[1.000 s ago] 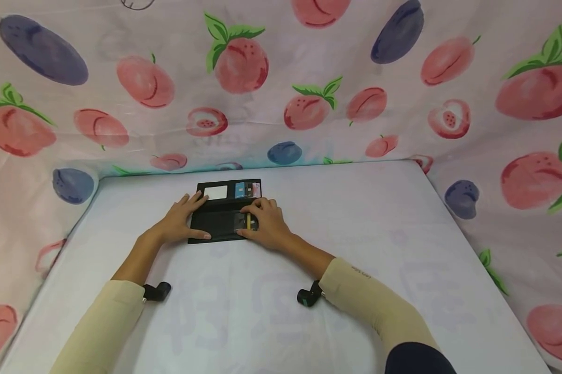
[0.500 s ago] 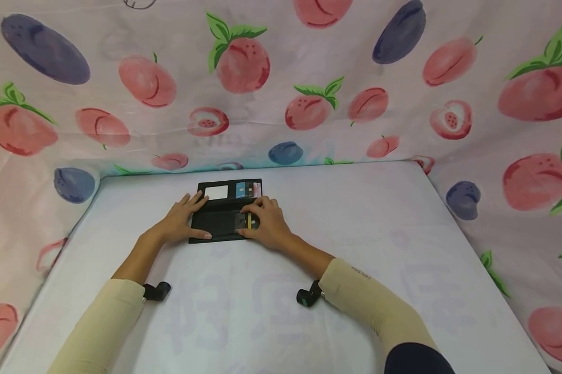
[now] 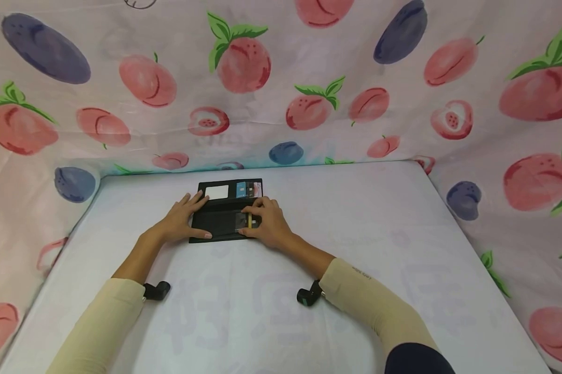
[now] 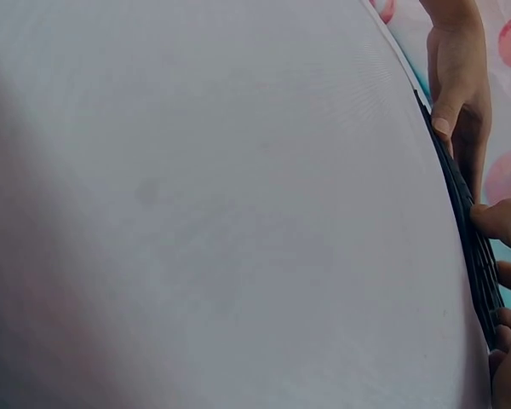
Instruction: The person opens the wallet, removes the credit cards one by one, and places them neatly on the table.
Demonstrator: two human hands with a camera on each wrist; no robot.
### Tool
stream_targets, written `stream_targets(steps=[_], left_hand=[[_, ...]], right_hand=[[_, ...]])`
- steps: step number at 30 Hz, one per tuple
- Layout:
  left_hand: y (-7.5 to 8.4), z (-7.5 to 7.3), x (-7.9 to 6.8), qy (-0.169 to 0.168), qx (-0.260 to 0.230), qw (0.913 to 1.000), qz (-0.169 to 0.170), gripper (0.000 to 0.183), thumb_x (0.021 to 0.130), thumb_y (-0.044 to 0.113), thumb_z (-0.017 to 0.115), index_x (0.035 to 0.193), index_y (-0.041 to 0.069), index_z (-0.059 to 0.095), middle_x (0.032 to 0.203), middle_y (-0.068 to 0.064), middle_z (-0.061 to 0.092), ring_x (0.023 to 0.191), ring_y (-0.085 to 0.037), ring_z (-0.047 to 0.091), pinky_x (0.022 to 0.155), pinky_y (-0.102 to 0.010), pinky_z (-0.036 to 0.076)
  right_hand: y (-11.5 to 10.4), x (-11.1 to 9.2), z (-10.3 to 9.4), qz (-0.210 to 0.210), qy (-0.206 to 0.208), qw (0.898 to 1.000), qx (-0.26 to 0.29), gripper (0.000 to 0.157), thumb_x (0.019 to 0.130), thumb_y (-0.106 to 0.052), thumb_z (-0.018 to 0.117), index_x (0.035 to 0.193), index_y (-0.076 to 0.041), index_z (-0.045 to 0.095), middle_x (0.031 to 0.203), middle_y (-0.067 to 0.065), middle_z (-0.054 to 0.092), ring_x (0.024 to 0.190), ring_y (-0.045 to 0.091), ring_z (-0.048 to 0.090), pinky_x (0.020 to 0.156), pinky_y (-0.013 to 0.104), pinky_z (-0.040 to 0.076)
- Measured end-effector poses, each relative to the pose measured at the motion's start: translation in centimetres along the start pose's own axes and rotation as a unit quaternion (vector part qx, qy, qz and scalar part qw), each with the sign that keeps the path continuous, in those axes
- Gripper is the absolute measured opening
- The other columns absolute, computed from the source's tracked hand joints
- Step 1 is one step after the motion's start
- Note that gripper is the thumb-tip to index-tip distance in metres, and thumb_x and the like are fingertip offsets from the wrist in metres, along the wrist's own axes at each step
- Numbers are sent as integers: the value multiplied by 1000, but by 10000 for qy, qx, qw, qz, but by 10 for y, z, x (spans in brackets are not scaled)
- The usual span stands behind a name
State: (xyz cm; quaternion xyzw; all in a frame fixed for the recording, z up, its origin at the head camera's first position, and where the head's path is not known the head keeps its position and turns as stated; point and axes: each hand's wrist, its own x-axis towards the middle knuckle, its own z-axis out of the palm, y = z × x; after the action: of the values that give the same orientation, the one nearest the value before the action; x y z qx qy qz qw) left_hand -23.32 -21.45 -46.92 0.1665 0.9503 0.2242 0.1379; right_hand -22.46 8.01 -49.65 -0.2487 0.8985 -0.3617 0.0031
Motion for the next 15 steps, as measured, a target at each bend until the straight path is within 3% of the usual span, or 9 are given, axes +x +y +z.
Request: stream_targets(steps=[11, 15], left_hand=[[2, 0, -2, 7, 21, 10000, 11, 115, 81, 47, 91, 166, 5, 27, 174, -21, 11, 158, -49, 1, 124, -66, 3], [3, -1, -2, 40, 13, 10000, 39, 114, 81, 47, 91, 166, 4, 27, 174, -21, 12, 157, -50, 2, 124, -66, 4]], right_hand=[[4, -3, -6, -109, -61, 9994, 331, 51, 89, -30, 88, 133, -10, 73, 131, 10, 56, 120, 29, 50, 99, 46, 47], [7, -4, -10, -120, -131, 9990, 420, 51, 89, -31, 88, 134, -10, 73, 132, 10, 56, 120, 28, 52, 97, 47, 48]])
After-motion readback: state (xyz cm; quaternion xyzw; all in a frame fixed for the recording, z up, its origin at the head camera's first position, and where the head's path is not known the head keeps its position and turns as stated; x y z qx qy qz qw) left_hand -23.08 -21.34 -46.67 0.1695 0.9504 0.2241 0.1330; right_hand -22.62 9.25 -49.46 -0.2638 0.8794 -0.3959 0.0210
